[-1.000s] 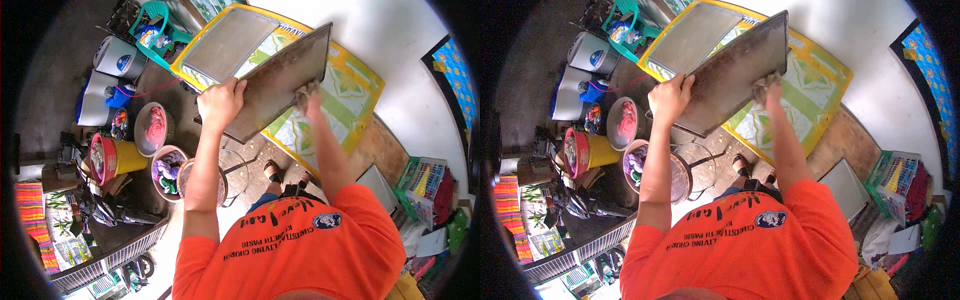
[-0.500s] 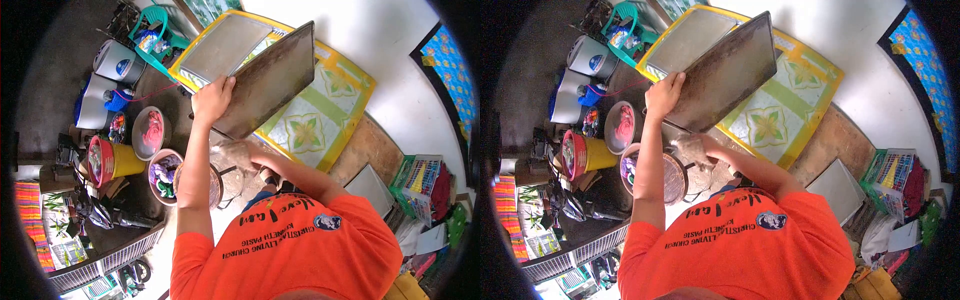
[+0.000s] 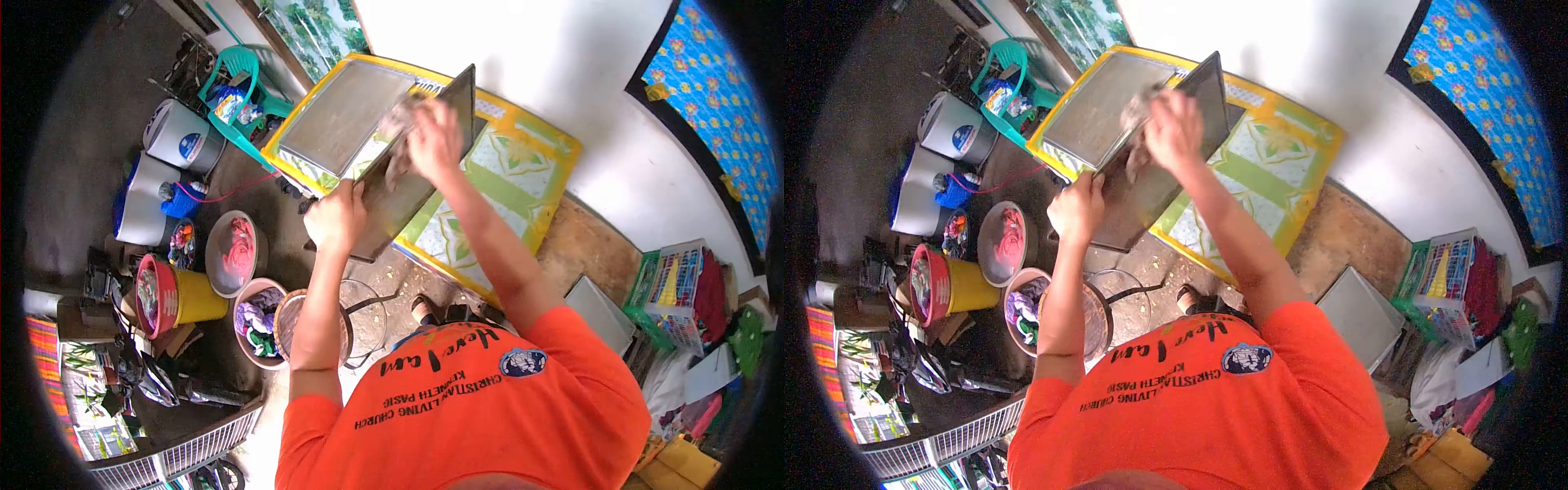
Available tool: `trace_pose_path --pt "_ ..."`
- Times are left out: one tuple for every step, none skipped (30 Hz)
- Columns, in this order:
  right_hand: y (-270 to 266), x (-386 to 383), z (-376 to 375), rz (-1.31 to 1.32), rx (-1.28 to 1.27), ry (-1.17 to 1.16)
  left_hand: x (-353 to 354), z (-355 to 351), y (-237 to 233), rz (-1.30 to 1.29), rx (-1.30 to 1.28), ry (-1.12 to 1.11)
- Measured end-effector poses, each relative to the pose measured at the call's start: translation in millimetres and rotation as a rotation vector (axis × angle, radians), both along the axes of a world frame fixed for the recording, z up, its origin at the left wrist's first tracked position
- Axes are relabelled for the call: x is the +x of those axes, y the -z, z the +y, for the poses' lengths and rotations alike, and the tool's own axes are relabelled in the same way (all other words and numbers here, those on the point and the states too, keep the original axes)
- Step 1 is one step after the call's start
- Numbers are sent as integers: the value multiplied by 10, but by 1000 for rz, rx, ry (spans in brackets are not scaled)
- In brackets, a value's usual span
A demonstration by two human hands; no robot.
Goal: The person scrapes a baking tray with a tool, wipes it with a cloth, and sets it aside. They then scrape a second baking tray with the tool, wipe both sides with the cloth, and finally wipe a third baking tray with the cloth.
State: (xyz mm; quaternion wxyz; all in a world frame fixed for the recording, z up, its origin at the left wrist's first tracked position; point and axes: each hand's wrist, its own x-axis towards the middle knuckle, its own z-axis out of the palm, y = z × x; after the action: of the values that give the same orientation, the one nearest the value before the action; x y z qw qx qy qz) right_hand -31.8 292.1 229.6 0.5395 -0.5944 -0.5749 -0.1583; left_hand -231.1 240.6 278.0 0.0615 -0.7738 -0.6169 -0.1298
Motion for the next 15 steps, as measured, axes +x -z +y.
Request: trace_pose_path --pt "49 187 154 53 85 95 -45 -63 16 -7 12 -13" --pt "101 395 324 144 113 201 -99 -131 32 -17 116 14" --pt "162 609 475 235 140 307 -158 -195 37 -33 111 17" --pt "210 822 600 366 32 256 -210 -237 33 -53 108 18" --pt "271 1000 665 492 -75 201 -255 -269 29 -75 108 17" --pt "370 1120 665 592 -176 113 -297 -299 24 -133 121 19" --pt "490 1219 665 688 -279 22 -342 -331 21 -192 134 19" --pt "601 1303 674 781 -381 -75 -385 -344 10 -250 151 16" --pt "724 1365 647 805 -380 -39 -430 -349 -2 -307 166 11" --pt "868 1399 585 831 -384 -4 -474 -370 -44 -365 112 -21" --pt "1022 1421 557 856 -390 32 -496 -390 -86 -406 126 -19" --pt "1164 1431 559 810 -261 58 -502 -391 -134 -448 141 -17" --pt "1259 1414 535 762 -135 85 -504 -399 -181 -490 154 -13" --pt "1335 1411 541 713 -7 113 -473 -419 -231 -527 150 -12" --pt "1399 1403 580 765 19 137 -444 -422 -251 -528 156 -10"
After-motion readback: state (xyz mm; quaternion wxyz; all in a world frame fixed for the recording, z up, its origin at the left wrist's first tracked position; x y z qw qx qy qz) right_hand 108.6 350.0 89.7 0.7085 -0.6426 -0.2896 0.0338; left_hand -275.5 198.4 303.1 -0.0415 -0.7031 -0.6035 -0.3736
